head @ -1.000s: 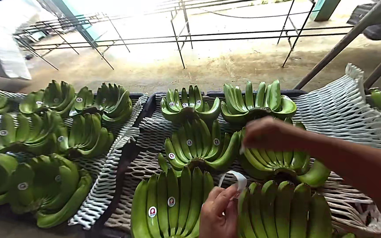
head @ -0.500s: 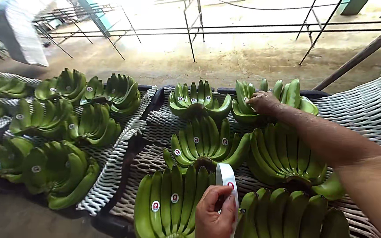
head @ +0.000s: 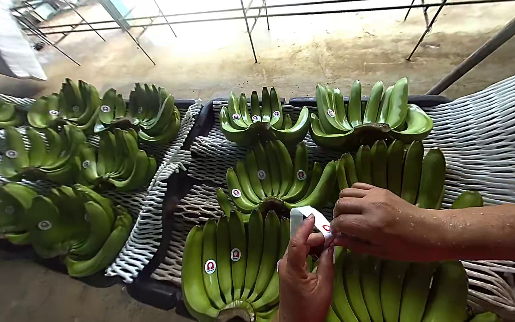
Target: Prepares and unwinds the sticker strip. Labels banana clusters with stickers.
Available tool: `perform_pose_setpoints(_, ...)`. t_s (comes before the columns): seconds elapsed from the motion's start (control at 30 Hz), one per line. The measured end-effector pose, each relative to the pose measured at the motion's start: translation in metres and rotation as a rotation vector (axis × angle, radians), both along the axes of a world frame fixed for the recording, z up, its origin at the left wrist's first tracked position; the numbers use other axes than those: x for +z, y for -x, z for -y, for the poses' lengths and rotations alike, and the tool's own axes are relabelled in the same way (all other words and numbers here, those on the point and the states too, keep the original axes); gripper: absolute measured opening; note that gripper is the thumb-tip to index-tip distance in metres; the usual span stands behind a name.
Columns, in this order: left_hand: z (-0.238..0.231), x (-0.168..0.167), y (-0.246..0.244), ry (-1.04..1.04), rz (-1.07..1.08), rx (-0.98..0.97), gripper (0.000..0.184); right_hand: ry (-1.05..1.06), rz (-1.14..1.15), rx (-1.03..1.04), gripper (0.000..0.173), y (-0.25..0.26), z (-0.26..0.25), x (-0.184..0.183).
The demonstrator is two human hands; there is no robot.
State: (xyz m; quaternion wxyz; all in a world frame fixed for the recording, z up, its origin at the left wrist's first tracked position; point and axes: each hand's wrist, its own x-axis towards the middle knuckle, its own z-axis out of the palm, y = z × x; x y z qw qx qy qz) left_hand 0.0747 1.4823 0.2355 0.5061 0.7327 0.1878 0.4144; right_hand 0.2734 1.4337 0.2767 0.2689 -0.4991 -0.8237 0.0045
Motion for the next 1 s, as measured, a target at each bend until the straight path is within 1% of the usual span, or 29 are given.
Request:
perform_pose_setpoints(0.07,-0.001,-0.003,0.000,-0.072,-0.029,0.016,0.049,0.033,-0.051,0.018,0.021,0.000,-0.001,0.000)
perform_pose_setpoints(0.13,-0.003,-0.005,-0.002,-0.117,-0.048,0.024,0.046,0.125,-0.164,0.063,0.016,-0.006,-0.004,0.003)
perform_pose_setpoints(0.2,-0.004,-0.005,-0.003,-0.123,-0.065,0.021,0.046,0.260,-0.309,0.128,0.010,-0.019,-0.015,0.007)
perform_pose_setpoints(0.27,-0.005,-0.004,-0.003,-0.087,-0.078,0.006,0.047,0.373,-0.367,0.135,0.011,-0.040,-0.034,0.009)
perform_pose_setpoints(0.3,-0.006,-0.004,-0.003,-0.052,-0.076,0.003,0.049,0.388,-0.359,0.067,0.012,-0.055,-0.044,0.008)
perform_pose_setpoints(0.33,-0.007,-0.005,-0.002,-0.010,-0.066,0.000,0.050,0.373,-0.317,-0.048,0.013,-0.073,-0.057,0.007)
perform_pose_setpoints(0.4,-0.008,-0.007,0.001,0.083,-0.039,-0.013,0.054,0.381,-0.164,-0.372,0.017,-0.118,-0.087,0.004)
perform_pose_setpoints(0.43,-0.009,-0.008,0.002,0.140,-0.019,-0.025,0.054,0.366,-0.051,-0.521,0.019,-0.146,-0.103,-0.005)
perform_pose_setpoints(0.47,-0.010,-0.009,0.004,0.193,0.004,-0.033,0.049,0.361,0.061,-0.648,0.019,-0.172,-0.117,-0.016)
perform_pose_setpoints(0.5,-0.012,-0.011,0.005,0.228,0.021,-0.036,0.040,0.376,0.168,-0.745,0.019,-0.192,-0.128,-0.025)
perform_pose_setpoints(0.57,-0.016,-0.014,0.009,0.229,0.021,-0.058,0.022,0.453,0.323,-0.856,0.019,-0.217,-0.143,-0.040)
perform_pose_setpoints(0.63,-0.019,-0.014,0.009,0.212,0.001,-0.069,0.016,0.525,0.415,-0.861,0.020,-0.231,-0.151,-0.053)
perform_pose_setpoints(0.73,-0.019,-0.012,0.008,0.248,-0.025,-0.040,0.016,0.667,0.490,-0.773,0.016,-0.242,-0.157,-0.068)
perform_pose_setpoints(0.8,-0.017,-0.012,0.008,0.305,-0.023,-0.032,0.023,0.864,0.578,-0.765,0.015,-0.234,-0.163,-0.062)
perform_pose_setpoints(0.87,-0.016,-0.013,0.007,0.357,-0.005,-0.037,0.035,1.003,0.585,-0.800,0.019,-0.219,-0.165,-0.045)
perform_pose_setpoints(0.9,-0.015,-0.012,0.005,0.376,0.008,-0.043,0.040,1.008,0.571,-0.817,0.019,-0.213,-0.161,-0.037)
perform_pose_setpoints(0.93,-0.014,-0.011,0.004,0.391,0.024,-0.053,0.044,0.962,0.544,-0.816,0.019,-0.206,-0.155,-0.028)
perform_pose_setpoints(0.97,-0.013,-0.011,0.002,0.403,0.047,-0.064,0.047,0.838,0.490,-0.777,0.020,-0.200,-0.144,-0.021)
perform_pose_setpoints(1.0,-0.013,-0.010,0.001,0.404,0.068,-0.067,0.050,0.644,0.393,-0.687,0.020,-0.192,-0.131,-0.017)
